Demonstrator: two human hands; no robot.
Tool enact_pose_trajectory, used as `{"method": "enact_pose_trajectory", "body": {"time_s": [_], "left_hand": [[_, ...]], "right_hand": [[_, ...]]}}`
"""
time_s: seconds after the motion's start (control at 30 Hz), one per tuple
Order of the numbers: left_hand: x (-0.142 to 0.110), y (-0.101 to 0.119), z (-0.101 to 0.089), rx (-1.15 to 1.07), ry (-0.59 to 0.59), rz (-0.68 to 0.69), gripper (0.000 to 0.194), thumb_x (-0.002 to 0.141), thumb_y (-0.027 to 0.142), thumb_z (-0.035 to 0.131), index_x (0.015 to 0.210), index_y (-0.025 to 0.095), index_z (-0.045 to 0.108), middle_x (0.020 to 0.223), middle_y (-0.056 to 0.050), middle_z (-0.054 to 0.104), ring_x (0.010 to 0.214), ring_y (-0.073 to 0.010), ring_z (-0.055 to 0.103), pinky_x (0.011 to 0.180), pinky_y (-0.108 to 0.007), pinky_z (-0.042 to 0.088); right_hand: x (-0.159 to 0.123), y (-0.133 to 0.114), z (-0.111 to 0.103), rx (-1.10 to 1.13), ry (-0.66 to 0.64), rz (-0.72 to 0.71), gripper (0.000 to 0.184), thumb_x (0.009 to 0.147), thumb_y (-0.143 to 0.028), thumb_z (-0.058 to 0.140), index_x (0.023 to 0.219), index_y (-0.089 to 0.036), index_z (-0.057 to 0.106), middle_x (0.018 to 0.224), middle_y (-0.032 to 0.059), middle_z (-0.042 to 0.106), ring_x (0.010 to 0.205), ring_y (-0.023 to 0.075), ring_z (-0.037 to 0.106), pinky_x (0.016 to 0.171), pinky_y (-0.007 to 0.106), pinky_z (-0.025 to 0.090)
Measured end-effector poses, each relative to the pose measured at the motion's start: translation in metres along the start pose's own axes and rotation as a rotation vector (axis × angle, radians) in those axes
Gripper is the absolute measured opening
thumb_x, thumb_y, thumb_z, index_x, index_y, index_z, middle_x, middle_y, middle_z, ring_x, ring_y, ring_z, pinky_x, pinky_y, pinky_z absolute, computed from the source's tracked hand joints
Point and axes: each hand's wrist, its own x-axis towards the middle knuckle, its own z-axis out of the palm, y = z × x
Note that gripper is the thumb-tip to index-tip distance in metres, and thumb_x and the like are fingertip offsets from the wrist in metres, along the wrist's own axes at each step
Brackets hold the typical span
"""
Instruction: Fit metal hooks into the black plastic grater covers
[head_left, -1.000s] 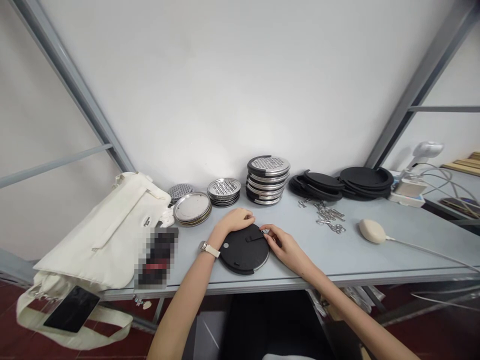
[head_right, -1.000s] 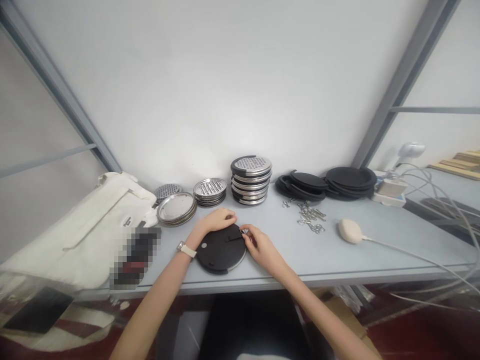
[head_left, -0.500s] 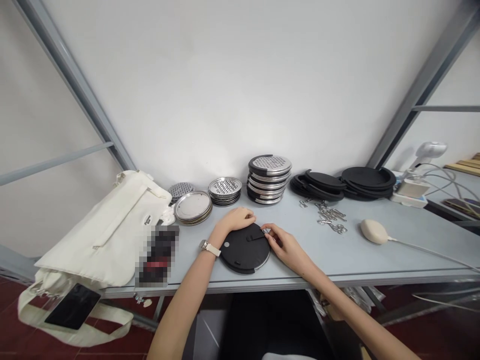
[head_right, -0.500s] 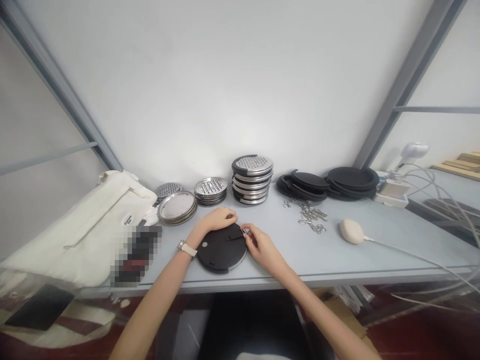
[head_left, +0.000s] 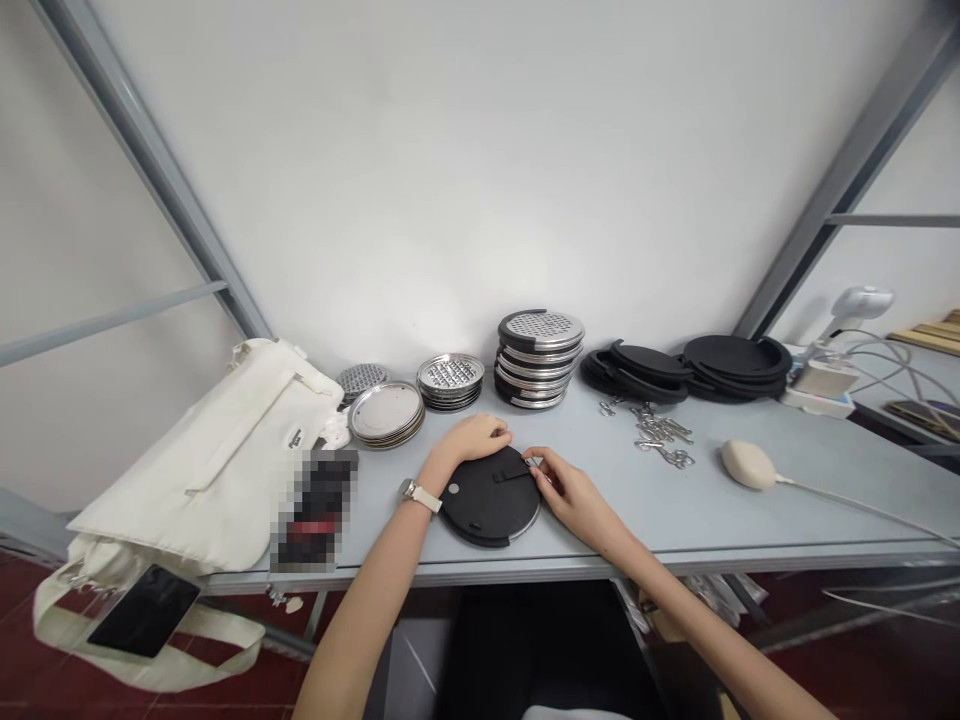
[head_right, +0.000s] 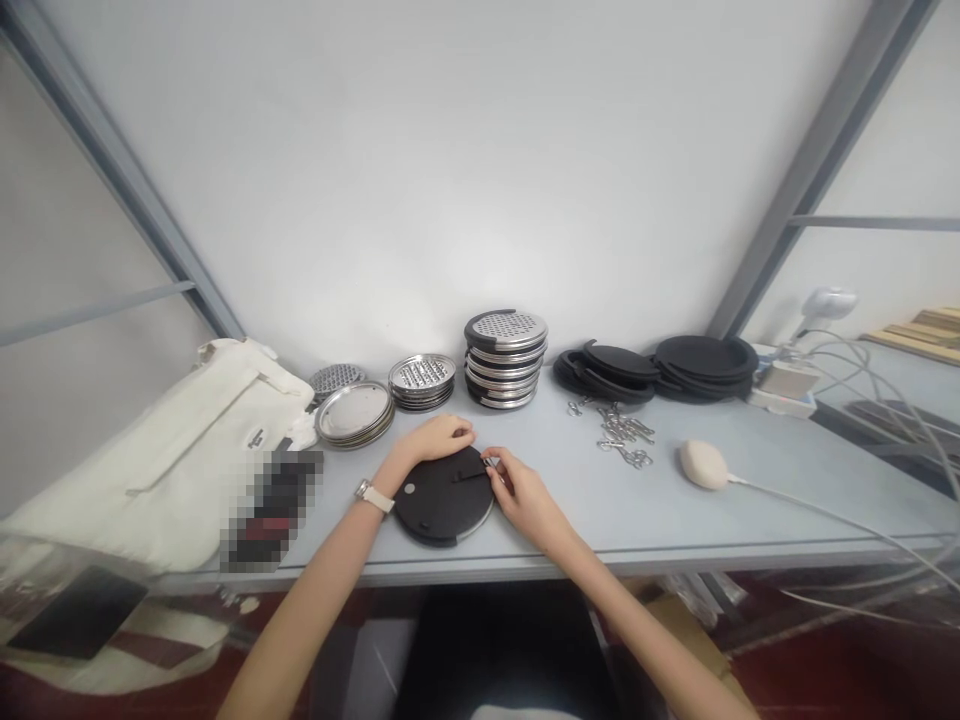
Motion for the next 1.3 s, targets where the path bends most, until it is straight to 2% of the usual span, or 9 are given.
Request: {"method": "enact_pose_trajectory", "body": {"time_s": [0.13,0.33,0.5,0.63,0.77,1.07,1.23,1.3], "left_hand": [[0.0,0.001,-0.001,-0.002,-0.005,0.003,0.03,0.088,0.031,0.043,0.069,0.016,0.061,0.066,-0.002,0.06,0.057,-0.0129,0.046,0.056,-0.025,0.031],[0.0,0.001,-0.001,0.005,-0.003,-0.003,0.031,0.088,0.031,0.043,0.066,0.016,0.059,0.062,-0.001,0.058,0.055,-0.0128,0.046,0.054,-0.025,0.03],[0.0,0.002,-0.001,0.009,-0.001,0.003,0.031,0.088,0.03,0.043,0.066,0.016,0.059,0.063,-0.001,0.059,0.055,-0.0129,0.047,0.054,-0.025,0.029],[-0.001,0.002,-0.001,0.02,0.005,0.017,0.032,0.089,0.031,0.042,0.065,0.016,0.058,0.063,-0.002,0.059,0.055,-0.0127,0.046,0.053,-0.025,0.028],[-0.001,0.002,-0.002,0.04,0.003,0.023,0.034,0.09,0.032,0.041,0.066,0.016,0.059,0.067,-0.003,0.061,0.057,-0.0131,0.047,0.055,-0.026,0.028],[0.0,0.001,-0.002,0.099,-0.003,0.002,0.034,0.092,0.032,0.038,0.071,0.017,0.061,0.078,-0.006,0.065,0.069,-0.017,0.056,0.063,-0.026,0.035],[0.001,-0.001,0.001,0.129,-0.002,-0.031,0.033,0.092,0.031,0.038,0.074,0.018,0.062,0.084,-0.008,0.067,0.075,-0.0189,0.06,0.068,-0.027,0.037],[0.002,-0.002,0.002,0.138,0.002,-0.045,0.034,0.093,0.032,0.037,0.075,0.018,0.062,0.085,-0.009,0.067,0.077,-0.0196,0.061,0.069,-0.027,0.038]], "right_hand": [[-0.001,0.0,0.0,-0.008,0.006,-0.004,0.027,0.094,-0.03,0.035,0.115,-0.02,0.048,0.067,-0.0027,0.052,0.061,0.0142,0.05,0.061,0.024,0.04],[0.0,-0.001,0.0,0.0,0.071,-0.047,0.023,0.095,-0.03,0.033,0.1,-0.02,0.053,0.091,0.0054,0.061,0.079,0.0171,0.057,0.072,0.028,0.043],[-0.001,-0.002,0.0,-0.014,0.122,0.0,0.022,0.094,-0.033,0.035,0.109,-0.021,0.047,0.073,0.0002,0.055,0.065,0.0161,0.053,0.065,0.028,0.043],[-0.001,-0.002,-0.001,0.025,0.168,0.013,0.014,0.093,-0.034,0.04,0.094,-0.022,0.047,0.074,-0.0002,0.055,0.065,0.0152,0.051,0.064,0.027,0.042],[0.001,0.002,-0.002,0.077,0.15,0.024,0.016,0.091,-0.035,0.044,0.085,-0.021,0.05,0.078,0.0013,0.057,0.069,0.0151,0.052,0.066,0.027,0.042],[0.004,0.01,-0.003,0.112,0.216,0.081,0.026,0.087,-0.04,0.049,0.087,-0.018,0.064,0.088,0.0069,0.066,0.082,0.0194,0.057,0.076,0.032,0.045],[0.005,0.01,-0.006,0.079,0.23,0.138,0.033,0.085,-0.046,0.052,0.09,-0.019,0.07,0.09,0.0075,0.069,0.075,0.02,0.057,0.074,0.035,0.045],[0.005,0.011,-0.005,0.113,0.218,0.14,0.035,0.086,-0.046,0.051,0.094,-0.019,0.071,0.093,0.008,0.07,0.079,0.021,0.059,0.076,0.035,0.046]]}}
